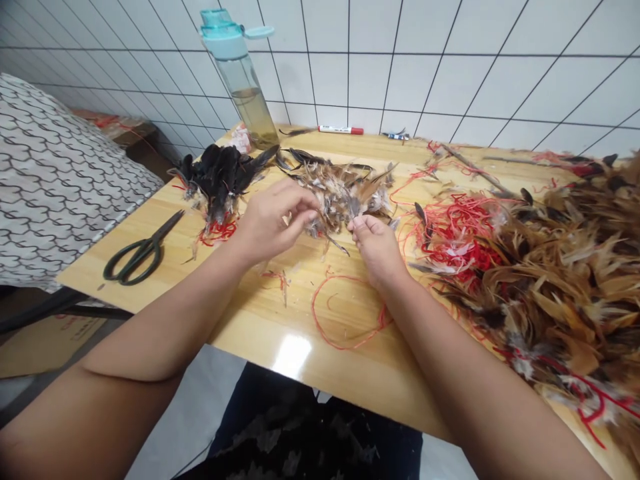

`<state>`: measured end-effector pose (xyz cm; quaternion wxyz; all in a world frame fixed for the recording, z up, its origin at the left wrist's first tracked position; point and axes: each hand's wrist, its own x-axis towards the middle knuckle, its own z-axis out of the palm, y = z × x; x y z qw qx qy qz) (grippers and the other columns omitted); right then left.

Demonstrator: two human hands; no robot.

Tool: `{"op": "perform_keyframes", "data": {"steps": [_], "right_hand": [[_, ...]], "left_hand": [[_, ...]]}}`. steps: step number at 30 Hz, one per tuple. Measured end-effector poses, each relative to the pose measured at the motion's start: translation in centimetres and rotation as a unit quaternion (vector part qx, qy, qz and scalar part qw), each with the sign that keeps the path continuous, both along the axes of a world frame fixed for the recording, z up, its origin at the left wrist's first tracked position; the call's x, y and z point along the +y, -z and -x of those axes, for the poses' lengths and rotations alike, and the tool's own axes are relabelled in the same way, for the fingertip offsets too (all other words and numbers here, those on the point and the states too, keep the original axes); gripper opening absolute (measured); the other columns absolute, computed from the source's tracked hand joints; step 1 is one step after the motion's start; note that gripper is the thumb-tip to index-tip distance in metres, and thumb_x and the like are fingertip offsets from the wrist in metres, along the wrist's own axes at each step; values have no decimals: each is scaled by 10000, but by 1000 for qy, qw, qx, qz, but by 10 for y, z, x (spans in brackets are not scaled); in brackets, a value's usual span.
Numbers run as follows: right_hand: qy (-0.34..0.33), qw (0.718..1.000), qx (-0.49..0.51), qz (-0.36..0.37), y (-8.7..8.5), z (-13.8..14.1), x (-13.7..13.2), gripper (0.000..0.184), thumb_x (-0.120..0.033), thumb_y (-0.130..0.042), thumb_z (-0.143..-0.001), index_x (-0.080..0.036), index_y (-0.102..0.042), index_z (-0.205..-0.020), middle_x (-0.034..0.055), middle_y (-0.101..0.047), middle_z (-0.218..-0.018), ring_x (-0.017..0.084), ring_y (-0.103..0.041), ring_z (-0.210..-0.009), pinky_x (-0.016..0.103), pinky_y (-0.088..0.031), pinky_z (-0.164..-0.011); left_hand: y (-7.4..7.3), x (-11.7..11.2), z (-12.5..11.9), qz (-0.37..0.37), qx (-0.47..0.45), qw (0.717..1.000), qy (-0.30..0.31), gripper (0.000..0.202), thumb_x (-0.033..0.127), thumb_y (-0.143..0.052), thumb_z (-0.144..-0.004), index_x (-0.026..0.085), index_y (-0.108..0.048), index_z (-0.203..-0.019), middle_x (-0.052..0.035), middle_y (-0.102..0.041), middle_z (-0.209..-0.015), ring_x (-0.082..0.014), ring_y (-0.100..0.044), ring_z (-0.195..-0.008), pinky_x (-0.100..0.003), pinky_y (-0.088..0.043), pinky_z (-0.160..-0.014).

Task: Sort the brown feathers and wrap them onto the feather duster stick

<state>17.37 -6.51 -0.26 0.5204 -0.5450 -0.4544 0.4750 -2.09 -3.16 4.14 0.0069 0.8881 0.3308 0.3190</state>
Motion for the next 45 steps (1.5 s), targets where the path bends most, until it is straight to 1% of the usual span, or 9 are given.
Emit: {"op": "perform_keyframes", "data": {"steps": [5,9,13,16,22,27,32,39,45], "right_hand": [[13,1000,-7,-21,4,-1,1,347,-543,-604,-790,-217,-508,-720,-41,-403,-584,90,-299,-502,236,-249,-483],[22,999,-10,-34,8,0,1,337,-512,-599,-824,-208,-520,-703,-43,-415,-586,91,-335,-514,237,-287,-502],[23,998,-34,-53,11,1,2,347,-516,-594,-838,-204,-532,-700,-43,-420,-587,98,-360,-530,239,-301,-522],[39,995,-74,-55,12,1,1,322,-477,-577,-847,-201,-543,-685,-40,-424,-578,105,-365,-542,245,-294,-535],[44,980,-189,-31,8,1,-2,226,-313,-537,-843,-185,-635,-684,-42,-429,-508,115,-362,-509,267,-277,-545],[3,968,-248,-45,6,1,-5,223,-294,-561,-815,-174,-680,-669,-10,-562,-550,130,-437,-542,274,-313,-572],[-33,974,-221,-37,7,2,-6,248,-333,-567,-810,-163,-715,-709,7,-602,-598,130,-454,-574,268,-325,-577],[-71,981,-179,-28,5,0,-5,354,-491,-635,-765,-166,-627,-625,-27,-479,-537,103,-378,-545,263,-289,-549],[-117,982,-148,-20,2,-1,-5,274,-418,-681,-721,-176,-603,-620,-28,-498,-563,108,-411,-578,264,-317,-583]], "left_hand": [[16,-3,-11,105,57,989,85,167,134,-563,-856,169,-674,-975,-49,-635,-910,-162,-587,-847,-288,-464,-778],[36,0,-25,81,96,989,83,137,174,-582,-880,175,-692,-962,-65,-629,-941,-195,-552,-918,-335,-444,-865],[45,0,-34,21,150,987,46,163,156,-509,-912,156,-670,-884,-87,-608,-912,-226,-502,-910,-357,-418,-830],[41,-2,-32,-7,149,988,39,159,121,-476,-906,150,-628,-871,-94,-602,-931,-236,-485,-921,-361,-400,-830],[22,-7,-23,20,134,991,18,114,131,-466,-918,161,-577,-919,-68,-629,-875,-222,-532,-862,-349,-370,-762],[20,-9,-23,-35,167,985,14,169,202,-440,-965,156,-597,-924,-86,-639,-877,-236,-541,-852,-362,-352,-744],[19,-10,-23,-94,204,974,19,222,226,-413,-991,149,-618,-956,-100,-645,-882,-244,-538,-844,-371,-348,-728],[13,-12,-21,-114,212,970,24,243,199,-401,-990,147,-634,-943,-103,-638,-891,-236,-541,-878,-376,-372,-774],[13,-12,-23,-90,167,981,45,232,230,-414,-989,162,-627,-924,-98,-623,-887,-233,-532,-894,-379,-397,-786]]}}
